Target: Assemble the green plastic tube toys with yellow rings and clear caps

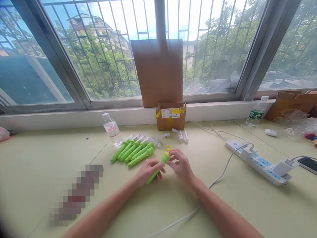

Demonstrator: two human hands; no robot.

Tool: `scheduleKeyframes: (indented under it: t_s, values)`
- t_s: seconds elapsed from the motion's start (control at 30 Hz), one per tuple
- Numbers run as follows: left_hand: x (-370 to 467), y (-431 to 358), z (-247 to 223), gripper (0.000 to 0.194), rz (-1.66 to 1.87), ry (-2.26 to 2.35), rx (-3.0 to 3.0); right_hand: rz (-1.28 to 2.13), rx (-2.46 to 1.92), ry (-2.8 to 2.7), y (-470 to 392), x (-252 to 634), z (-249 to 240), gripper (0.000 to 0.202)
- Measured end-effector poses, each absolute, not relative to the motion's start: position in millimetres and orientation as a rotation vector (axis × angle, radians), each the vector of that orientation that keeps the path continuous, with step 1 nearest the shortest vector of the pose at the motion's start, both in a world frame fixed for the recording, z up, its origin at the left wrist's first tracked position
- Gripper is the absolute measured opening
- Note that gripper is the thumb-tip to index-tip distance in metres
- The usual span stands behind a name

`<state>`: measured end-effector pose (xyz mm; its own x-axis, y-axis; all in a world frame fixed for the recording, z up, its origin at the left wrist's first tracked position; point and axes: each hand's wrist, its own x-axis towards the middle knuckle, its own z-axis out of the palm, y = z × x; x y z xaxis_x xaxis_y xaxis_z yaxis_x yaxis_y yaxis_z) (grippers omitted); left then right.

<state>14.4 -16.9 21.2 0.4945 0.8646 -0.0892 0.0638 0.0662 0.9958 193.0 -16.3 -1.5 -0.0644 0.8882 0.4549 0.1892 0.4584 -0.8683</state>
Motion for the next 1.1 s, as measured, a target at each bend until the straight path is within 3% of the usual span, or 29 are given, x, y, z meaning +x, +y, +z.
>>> scheduleKeyframes:
  t_s: [0.4, 0.57, 1.1]
  values:
    - [17, -18, 22, 0.044, 0.729, 0.944, 1.488, 0.829, -0.994, -1.534, -14, 191, -8, 0.025]
    - [16, -16, 18, 0.032, 0.715, 0.975, 1.474, 0.751, -1.000, -1.571, -16, 190, -6, 0.025]
    - [23, -19, 14, 0.036, 0.842, 1.034, 1.299, 0.639, -1.058, -1.601, -14, 193, -4, 0.024]
